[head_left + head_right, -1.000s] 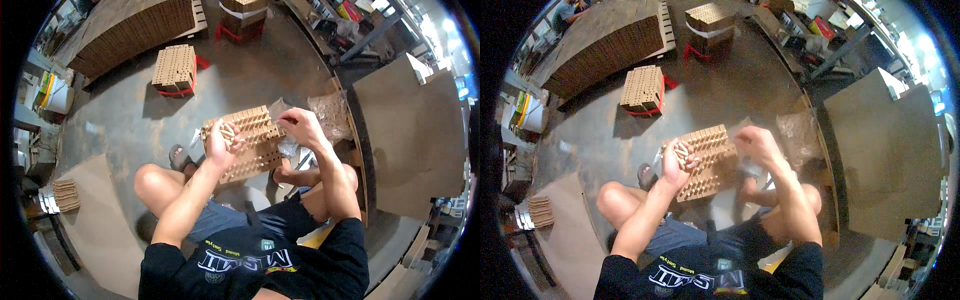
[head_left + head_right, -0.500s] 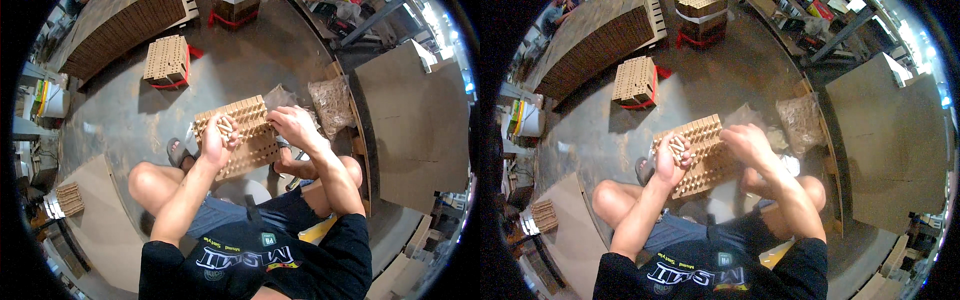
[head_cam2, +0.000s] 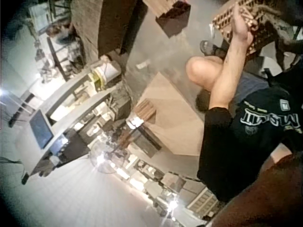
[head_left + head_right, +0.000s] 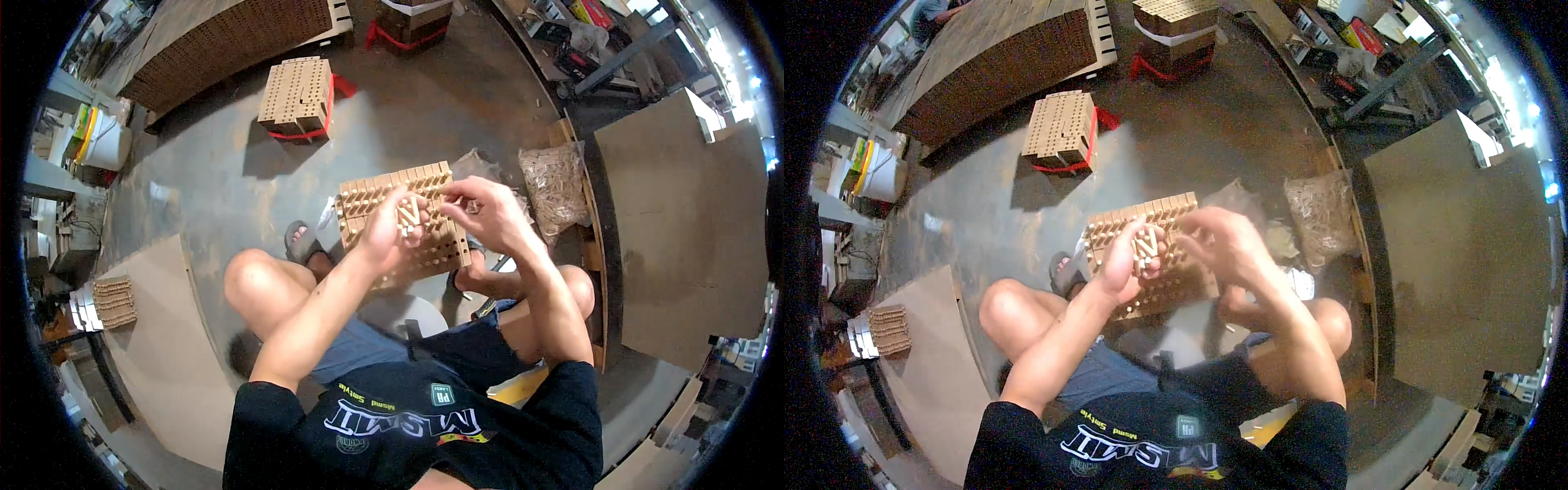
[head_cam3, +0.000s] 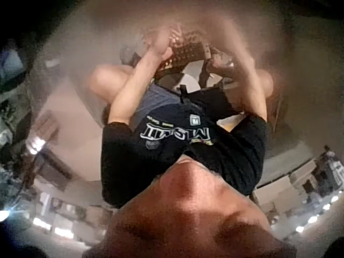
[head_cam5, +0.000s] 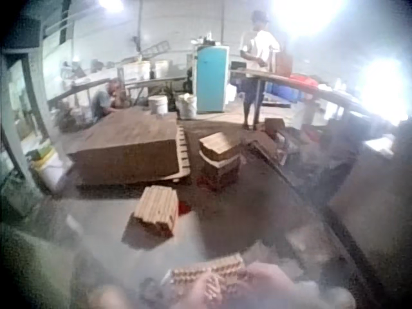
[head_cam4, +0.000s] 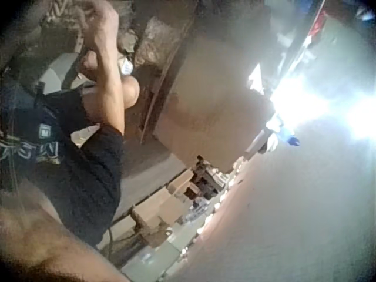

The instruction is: The person inserts small wooden pegs into the joints of a wooden lattice structure by hand while sitting on the floor in a workshop.

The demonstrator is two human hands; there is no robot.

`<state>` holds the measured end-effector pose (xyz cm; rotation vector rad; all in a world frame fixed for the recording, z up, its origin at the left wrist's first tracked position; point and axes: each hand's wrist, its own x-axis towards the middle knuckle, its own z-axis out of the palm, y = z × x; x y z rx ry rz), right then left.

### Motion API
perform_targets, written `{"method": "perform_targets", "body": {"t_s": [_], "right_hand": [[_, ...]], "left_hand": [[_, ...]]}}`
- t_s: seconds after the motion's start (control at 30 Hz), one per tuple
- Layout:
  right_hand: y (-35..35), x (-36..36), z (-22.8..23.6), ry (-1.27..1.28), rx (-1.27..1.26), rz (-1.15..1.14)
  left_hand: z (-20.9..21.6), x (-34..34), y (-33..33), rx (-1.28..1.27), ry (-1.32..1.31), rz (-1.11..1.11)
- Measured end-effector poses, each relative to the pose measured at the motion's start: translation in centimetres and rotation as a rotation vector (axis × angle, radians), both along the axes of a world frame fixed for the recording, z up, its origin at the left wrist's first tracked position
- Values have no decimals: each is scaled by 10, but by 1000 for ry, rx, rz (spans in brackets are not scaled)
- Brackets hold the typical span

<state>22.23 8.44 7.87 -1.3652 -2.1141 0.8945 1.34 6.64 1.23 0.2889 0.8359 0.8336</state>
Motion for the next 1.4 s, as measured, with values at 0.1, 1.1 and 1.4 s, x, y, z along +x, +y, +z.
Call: {"method": "perform_targets", "body": {"t_s": [0.1, 1.1, 1.4], "right_hand": [[-5, -23, 1, -18, -51, 52], [-1, -10, -9, 104, -161, 49], [-4, -18, -2, -16, -354, -34]], "left_hand": [[5, 9, -1, -70, 69, 7], [9, 13, 0, 43, 190, -73], [-2, 11, -3, 175, 285, -105]]}}
